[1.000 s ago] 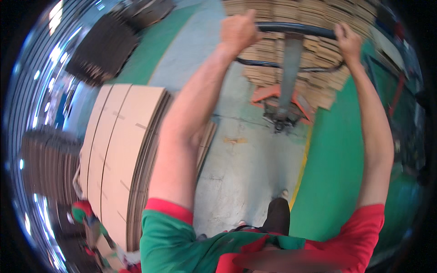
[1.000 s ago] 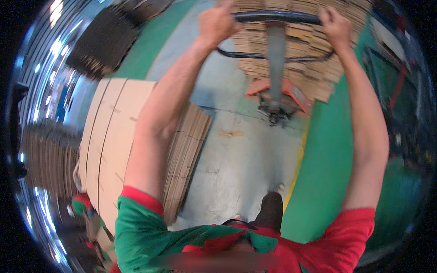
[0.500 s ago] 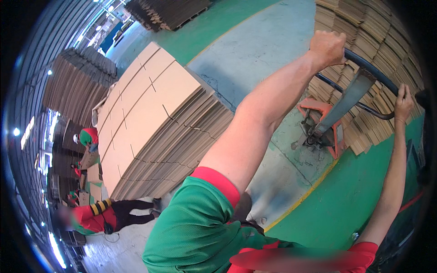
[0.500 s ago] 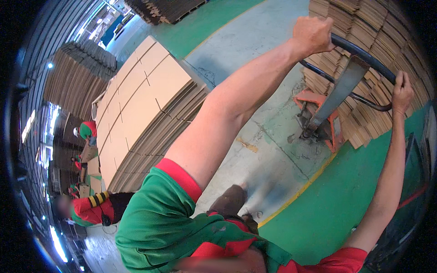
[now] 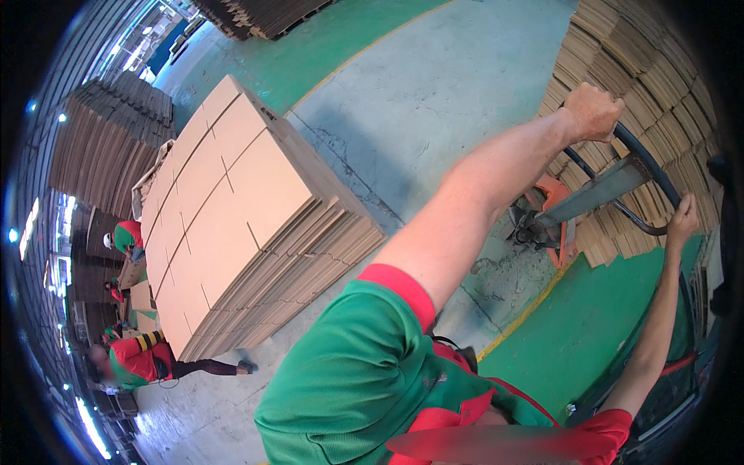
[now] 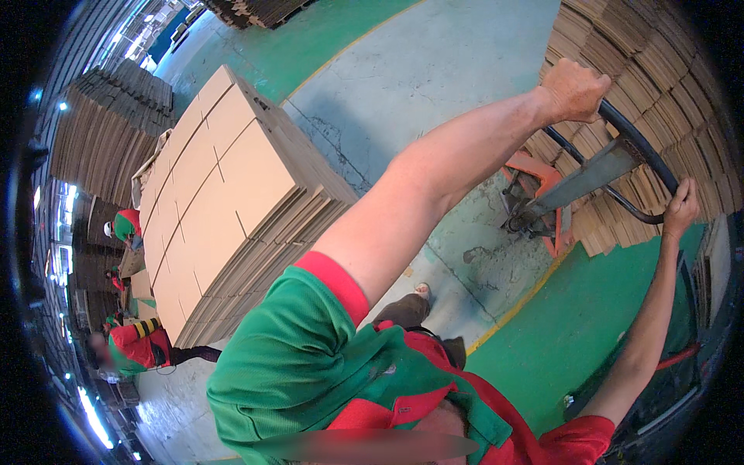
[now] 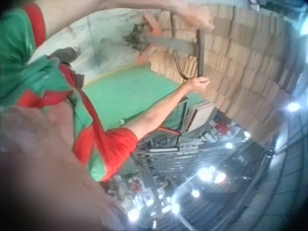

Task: The person operates a manual pallet jack to lift and transport a stack of flat cardboard sheets across a warehouse floor. They position the forks under the load, raise it, and move it to a new location before lowering it and backing the jack away.

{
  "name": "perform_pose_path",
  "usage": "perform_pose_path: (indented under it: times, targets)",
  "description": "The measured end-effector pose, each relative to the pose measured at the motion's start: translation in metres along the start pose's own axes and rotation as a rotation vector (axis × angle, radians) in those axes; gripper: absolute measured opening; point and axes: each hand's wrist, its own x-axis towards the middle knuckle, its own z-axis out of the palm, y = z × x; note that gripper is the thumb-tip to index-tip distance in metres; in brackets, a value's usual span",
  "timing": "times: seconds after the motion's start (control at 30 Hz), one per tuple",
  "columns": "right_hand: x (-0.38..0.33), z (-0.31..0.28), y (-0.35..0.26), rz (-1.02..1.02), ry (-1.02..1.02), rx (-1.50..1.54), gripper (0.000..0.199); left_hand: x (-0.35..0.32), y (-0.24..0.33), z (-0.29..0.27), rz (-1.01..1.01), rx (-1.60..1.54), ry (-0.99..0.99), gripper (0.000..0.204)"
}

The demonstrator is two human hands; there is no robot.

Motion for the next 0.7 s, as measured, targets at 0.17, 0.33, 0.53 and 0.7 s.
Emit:
perform_pose_path:
  times: [0.17, 0.33, 0.53, 0.7]
  targets:
    - [-0.002, -0.008, 0.039, -0.085, 0.104, -0.024, 0.045, 0.029, 0.007, 0.024, 0.090, -0.072, -0.035, 0.035]
    - [0.005, -0.028, 0.104, 0.031, 0.169, -0.087, 0.050, 0.061, 0.015, 0.047, 0.146, -0.149, 0.000, 0.041]
    - [0.033, -0.007, 0.092, 0.092, 0.241, -0.092, 0.045, 0.087, -0.017, 0.041, 0.169, -0.110, -0.174, 0.027]
    - [0.021, -0.010, 0.002, 0.081, 0.358, -0.151, 0.047, 0.099, -0.051, 0.035, 0.207, -0.106, 0.031, 0.028]
